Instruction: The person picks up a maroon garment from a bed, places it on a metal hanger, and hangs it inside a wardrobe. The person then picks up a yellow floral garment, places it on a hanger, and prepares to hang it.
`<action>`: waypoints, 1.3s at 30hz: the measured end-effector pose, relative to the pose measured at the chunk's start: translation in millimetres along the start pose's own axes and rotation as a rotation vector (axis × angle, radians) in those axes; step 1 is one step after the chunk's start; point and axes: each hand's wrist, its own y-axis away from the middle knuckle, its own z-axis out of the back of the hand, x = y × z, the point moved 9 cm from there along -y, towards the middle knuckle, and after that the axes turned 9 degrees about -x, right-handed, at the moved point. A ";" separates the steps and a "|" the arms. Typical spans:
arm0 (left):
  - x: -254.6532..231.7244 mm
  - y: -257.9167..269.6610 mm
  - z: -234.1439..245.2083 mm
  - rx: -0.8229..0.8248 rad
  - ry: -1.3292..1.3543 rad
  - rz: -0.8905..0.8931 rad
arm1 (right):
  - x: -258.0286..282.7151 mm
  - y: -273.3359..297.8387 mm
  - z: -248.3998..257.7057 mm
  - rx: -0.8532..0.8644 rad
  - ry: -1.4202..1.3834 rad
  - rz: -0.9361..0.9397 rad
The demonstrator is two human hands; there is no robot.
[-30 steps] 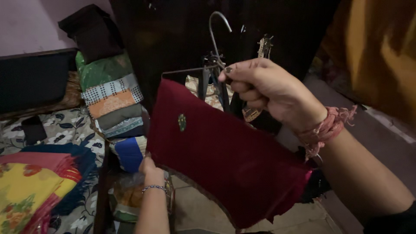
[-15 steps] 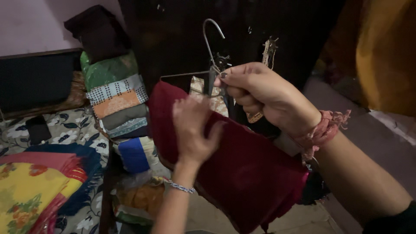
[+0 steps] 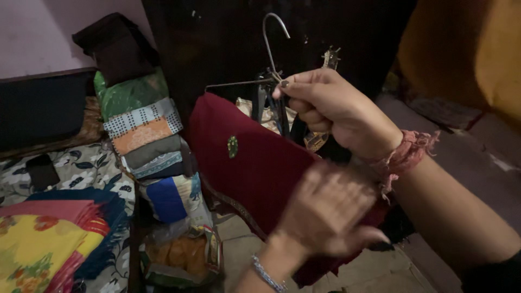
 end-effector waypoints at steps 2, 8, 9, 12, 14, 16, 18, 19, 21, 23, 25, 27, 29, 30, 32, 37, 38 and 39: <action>46.2 -5.4 27.5 -0.096 -0.180 0.025 | 3.5 3.6 1.2 0.003 -0.016 0.017; 84.2 1.0 -3.5 0.235 0.017 0.366 | 10.2 5.3 6.1 -0.042 0.031 0.040; 67.6 12.1 -34.4 0.476 -0.016 0.408 | 8.7 5.8 6.7 -0.049 0.041 0.041; -18.3 3.0 4.5 -0.152 0.078 0.101 | 1.1 6.3 5.9 -0.056 0.045 0.017; -32.6 7.3 3.2 -0.193 0.105 0.085 | -4.9 6.2 5.7 -0.056 0.015 -0.024; -17.4 9.3 -1.9 -0.098 0.076 0.000 | -5.6 6.9 7.8 -0.056 -0.002 -0.028; 24.2 14.2 1.2 -0.025 0.106 0.060 | -2.8 9.5 10.5 -0.053 0.000 -0.002; 57.3 18.0 6.4 0.001 0.149 0.159 | -2.1 10.8 12.8 -0.063 0.009 -0.002; 124.6 33.2 7.5 0.195 -0.010 0.397 | 0.6 13.2 17.1 -0.082 0.027 -0.002; 159.6 35.6 27.9 0.127 -0.214 0.332 | 2.7 16.0 17.5 -0.080 0.034 0.010; 199.4 44.2 33.2 0.153 -0.234 0.420 | 2.8 19.3 16.7 -0.069 0.039 0.009; 231.5 54.8 36.7 0.189 -0.343 0.479 | 1.4 22.0 16.7 -0.048 0.041 -0.006; 261.1 67.1 38.0 0.175 -0.350 0.602 | -3.9 22.4 23.5 -0.086 0.050 -0.047; 274.0 74.5 37.3 0.144 -0.300 0.696 | -6.8 21.8 27.3 -0.105 0.054 -0.067; 285.9 87.8 27.6 0.127 -0.191 0.825 | -10.0 20.2 34.6 -0.114 0.062 -0.066; 274.9 108.2 -28.8 0.193 -0.064 0.969 | -26.2 6.4 62.0 -0.153 0.027 -0.110; 272.9 107.9 -33.5 0.172 -0.051 0.943 | -29.3 2.3 69.7 -0.158 0.015 -0.114; 272.1 108.5 -39.6 0.152 -0.038 0.918 | -34.3 -2.3 77.9 -0.162 0.003 -0.119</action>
